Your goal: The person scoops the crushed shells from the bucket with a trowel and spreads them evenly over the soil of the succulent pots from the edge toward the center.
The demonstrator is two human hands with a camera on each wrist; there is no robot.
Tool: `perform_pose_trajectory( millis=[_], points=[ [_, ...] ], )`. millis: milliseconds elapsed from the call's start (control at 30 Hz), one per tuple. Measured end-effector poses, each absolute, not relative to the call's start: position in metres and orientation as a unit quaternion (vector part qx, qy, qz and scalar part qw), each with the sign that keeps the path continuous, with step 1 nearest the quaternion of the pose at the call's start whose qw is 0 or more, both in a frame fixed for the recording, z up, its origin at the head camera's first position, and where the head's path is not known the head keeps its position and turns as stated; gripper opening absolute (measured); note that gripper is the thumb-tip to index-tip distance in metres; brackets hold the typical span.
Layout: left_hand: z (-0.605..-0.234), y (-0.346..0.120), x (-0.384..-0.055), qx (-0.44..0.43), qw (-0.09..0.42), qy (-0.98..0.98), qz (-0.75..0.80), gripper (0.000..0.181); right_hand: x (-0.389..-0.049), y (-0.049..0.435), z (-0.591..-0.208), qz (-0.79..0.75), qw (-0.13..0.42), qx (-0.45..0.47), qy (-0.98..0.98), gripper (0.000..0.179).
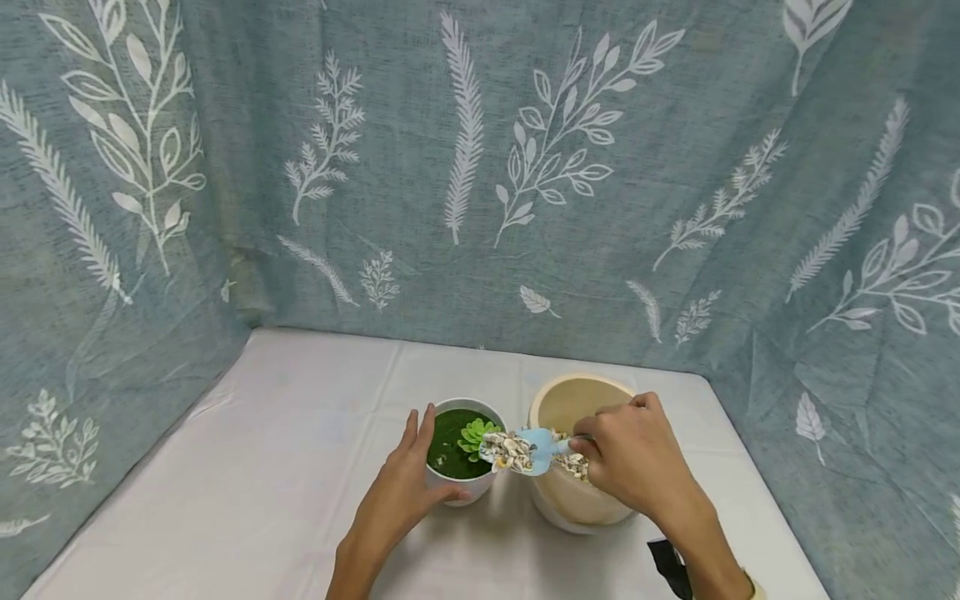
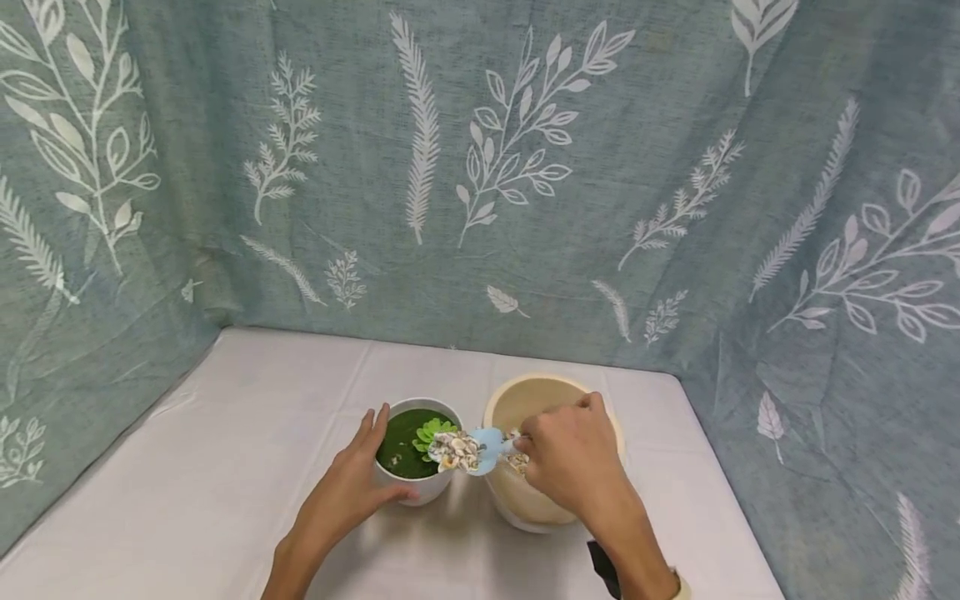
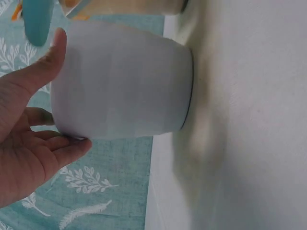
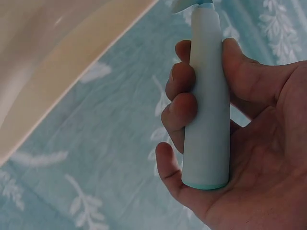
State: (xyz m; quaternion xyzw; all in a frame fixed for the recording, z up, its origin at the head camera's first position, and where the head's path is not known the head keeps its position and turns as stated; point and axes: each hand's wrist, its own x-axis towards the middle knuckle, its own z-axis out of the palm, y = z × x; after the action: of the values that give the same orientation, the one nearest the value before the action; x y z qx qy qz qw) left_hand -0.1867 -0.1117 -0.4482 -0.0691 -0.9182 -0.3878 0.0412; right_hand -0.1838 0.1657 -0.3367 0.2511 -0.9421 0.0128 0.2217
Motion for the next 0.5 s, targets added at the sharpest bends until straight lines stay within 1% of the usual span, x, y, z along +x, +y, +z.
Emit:
perform_pose_trajectory(
  millis=[233,500],
  points=[
    [-0.449,-0.11,-0.187,-0.061,0.06,-0.92,-0.383,0.118,-0.19,0.142,-0.346,0.003,0.203,0.287,-0.936,0.043],
    [-0.449,-0.109,-0.186,-0.061,0.065,-0.918,-0.386,0.111,-0.198,0.13,-0.348,-0.019,0.159,0.305,-0.939,0.049]
  ],
)
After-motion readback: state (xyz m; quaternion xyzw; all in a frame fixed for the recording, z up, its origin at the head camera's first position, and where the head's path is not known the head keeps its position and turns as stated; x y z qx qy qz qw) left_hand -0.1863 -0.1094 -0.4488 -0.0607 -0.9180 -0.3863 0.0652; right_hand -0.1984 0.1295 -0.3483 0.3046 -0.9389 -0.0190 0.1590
